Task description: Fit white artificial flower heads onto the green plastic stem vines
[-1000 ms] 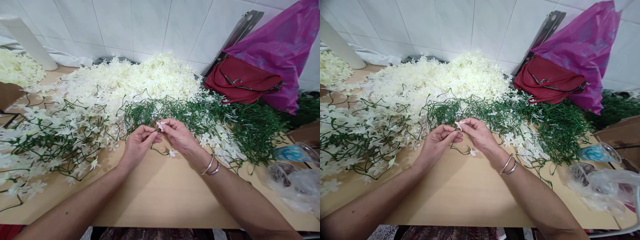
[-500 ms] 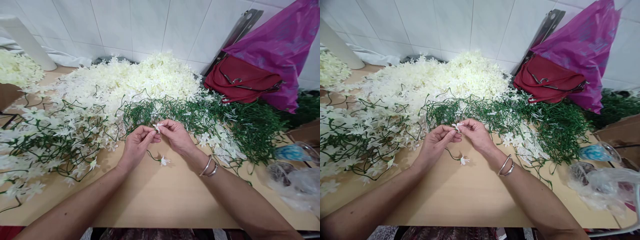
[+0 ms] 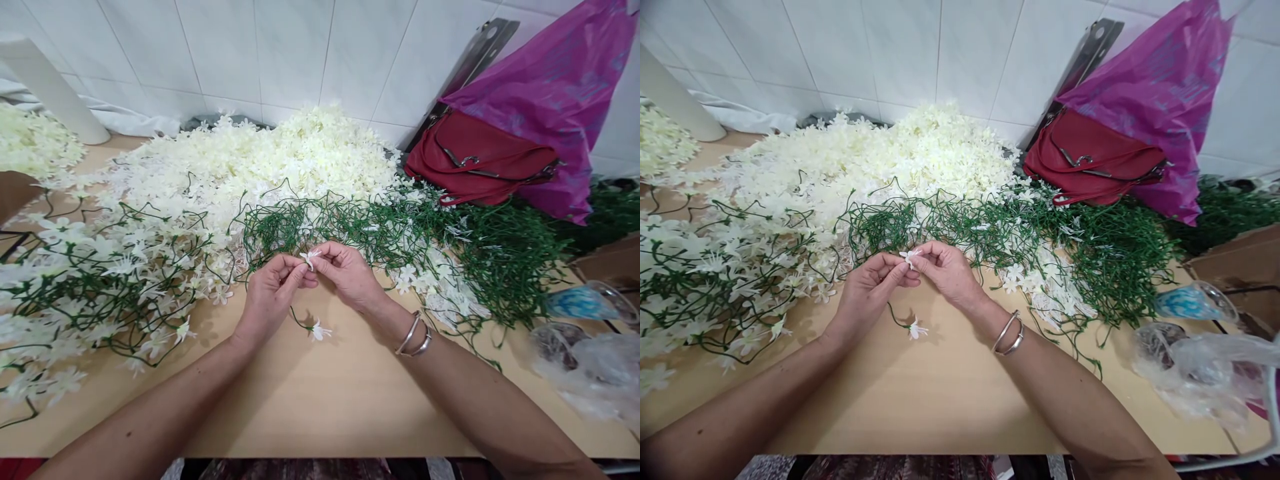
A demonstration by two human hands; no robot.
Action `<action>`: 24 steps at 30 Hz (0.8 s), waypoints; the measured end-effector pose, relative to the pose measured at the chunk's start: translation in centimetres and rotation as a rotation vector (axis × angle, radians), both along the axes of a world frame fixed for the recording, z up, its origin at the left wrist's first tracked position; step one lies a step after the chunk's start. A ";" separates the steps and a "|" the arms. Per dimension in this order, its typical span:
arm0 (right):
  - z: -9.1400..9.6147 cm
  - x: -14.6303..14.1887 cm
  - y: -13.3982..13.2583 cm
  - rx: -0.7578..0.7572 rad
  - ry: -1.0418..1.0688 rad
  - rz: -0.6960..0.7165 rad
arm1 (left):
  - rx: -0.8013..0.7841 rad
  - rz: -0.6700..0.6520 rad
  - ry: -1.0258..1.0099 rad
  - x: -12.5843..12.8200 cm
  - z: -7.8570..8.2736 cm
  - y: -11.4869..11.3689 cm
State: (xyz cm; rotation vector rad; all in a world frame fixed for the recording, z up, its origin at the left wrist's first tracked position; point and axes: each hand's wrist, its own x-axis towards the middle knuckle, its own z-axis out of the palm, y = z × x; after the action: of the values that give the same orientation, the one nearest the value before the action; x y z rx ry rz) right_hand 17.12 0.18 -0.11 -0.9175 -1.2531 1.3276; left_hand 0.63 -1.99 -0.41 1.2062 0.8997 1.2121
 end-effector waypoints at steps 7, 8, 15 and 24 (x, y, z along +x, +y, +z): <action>-0.3 0.0 -0.2 -0.007 -0.018 0.015 | 0.022 0.028 0.060 0.0 -0.1 -0.1; -0.4 0.0 -0.2 -0.008 -0.022 0.016 | 0.026 0.029 0.073 0.0 -0.1 -0.1; -0.2 0.0 -0.1 -0.004 -0.012 0.025 | 0.053 0.041 0.141 0.0 -0.4 -0.1; -0.2 0.6 0.2 -0.067 0.092 0.110 | 0.024 -0.032 0.121 -0.1 -0.4 -0.1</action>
State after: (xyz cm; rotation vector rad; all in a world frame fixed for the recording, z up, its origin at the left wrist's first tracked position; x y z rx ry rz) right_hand 17.75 0.34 -0.32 -0.8337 -1.2085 1.4897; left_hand 0.48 -2.08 -0.77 1.3200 0.9538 1.1367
